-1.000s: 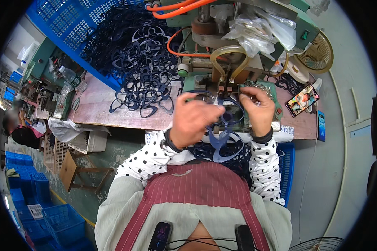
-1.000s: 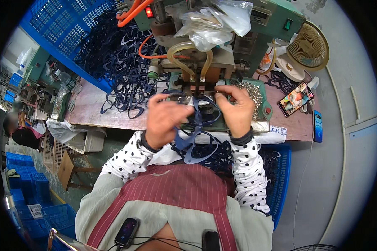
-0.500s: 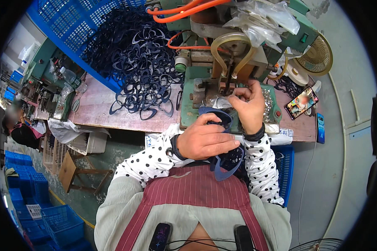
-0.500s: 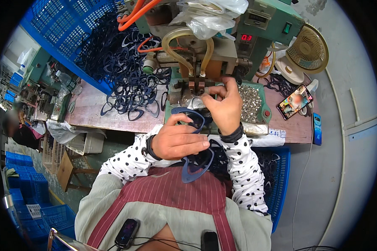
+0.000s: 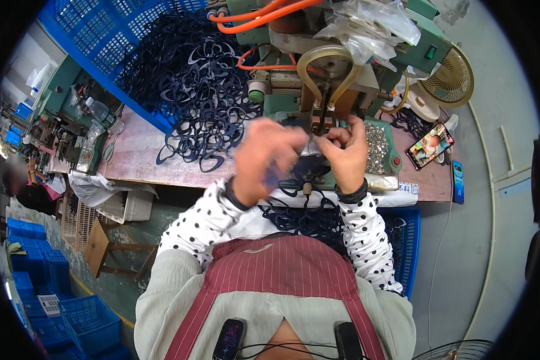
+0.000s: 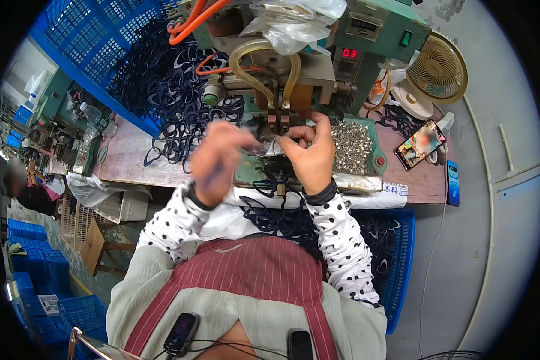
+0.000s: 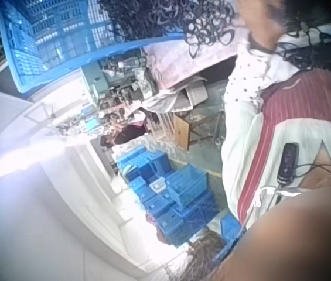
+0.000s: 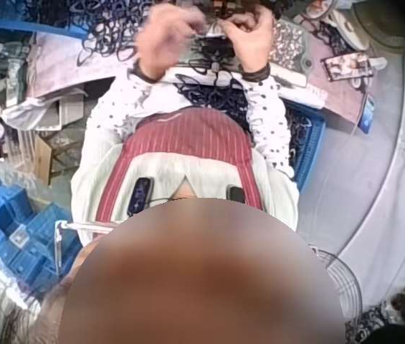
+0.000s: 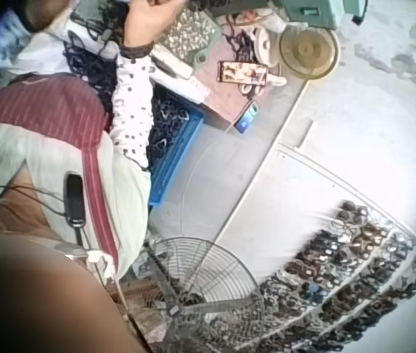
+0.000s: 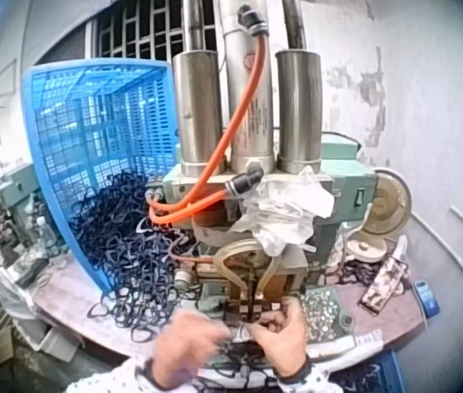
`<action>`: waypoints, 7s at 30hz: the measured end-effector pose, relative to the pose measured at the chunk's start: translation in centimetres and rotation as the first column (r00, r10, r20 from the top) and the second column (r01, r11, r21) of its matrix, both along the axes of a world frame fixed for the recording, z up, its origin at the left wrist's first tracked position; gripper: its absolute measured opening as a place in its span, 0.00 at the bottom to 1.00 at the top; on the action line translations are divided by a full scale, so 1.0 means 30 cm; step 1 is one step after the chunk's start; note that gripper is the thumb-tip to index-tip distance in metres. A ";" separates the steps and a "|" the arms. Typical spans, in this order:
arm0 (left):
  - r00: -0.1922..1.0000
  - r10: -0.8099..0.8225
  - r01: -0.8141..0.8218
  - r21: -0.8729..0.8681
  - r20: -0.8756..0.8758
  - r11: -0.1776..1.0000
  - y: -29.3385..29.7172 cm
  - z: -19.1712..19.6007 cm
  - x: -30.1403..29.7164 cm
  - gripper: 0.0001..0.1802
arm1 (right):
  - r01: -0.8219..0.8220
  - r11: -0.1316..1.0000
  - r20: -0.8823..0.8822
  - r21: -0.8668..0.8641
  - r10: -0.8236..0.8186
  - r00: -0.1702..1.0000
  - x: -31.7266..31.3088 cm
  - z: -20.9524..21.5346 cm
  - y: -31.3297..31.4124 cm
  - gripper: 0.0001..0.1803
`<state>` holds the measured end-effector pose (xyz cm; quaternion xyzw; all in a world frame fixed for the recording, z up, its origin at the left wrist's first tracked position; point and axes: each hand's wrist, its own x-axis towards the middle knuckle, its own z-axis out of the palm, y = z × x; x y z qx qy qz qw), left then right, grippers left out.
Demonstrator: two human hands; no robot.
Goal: The person repeatedly picks up dark blue shoe parts from a blue basket and places them into a press machine. They then add small metal components from a tray onto the parts before pressing them together. The finished items are placed on the table.
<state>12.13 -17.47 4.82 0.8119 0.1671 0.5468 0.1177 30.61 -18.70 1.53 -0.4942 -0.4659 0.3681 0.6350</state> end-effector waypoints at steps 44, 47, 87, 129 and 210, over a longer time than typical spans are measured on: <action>0.909 -0.332 0.363 0.085 -0.252 0.928 -0.030 -0.145 0.101 0.19 | 0.455 0.890 0.951 0.042 -0.176 0.256 0.427 -0.266 -0.113 0.13; 0.921 -0.288 0.328 0.123 -0.262 0.937 -0.038 -0.142 0.104 0.18 | 0.468 0.883 0.941 0.048 -0.197 0.274 0.421 -0.318 -0.073 0.11; 0.843 0.536 -0.347 -0.803 -0.042 0.484 0.191 -0.355 -0.336 0.09 | 0.043 0.998 0.184 0.051 -0.052 0.982 0.163 -0.009 -0.040 0.07; 0.937 -0.215 0.271 0.185 -0.276 0.944 -0.059 -0.126 0.082 0.17 | 0.374 0.911 0.549 0.176 -0.406 0.731 0.222 -0.082 0.018 0.21; 0.883 0.167 0.161 -0.618 0.438 0.770 0.038 0.130 -0.014 0.10 | 0.033 0.999 0.043 0.029 -0.035 0.998 -0.012 -0.005 -0.016 0.31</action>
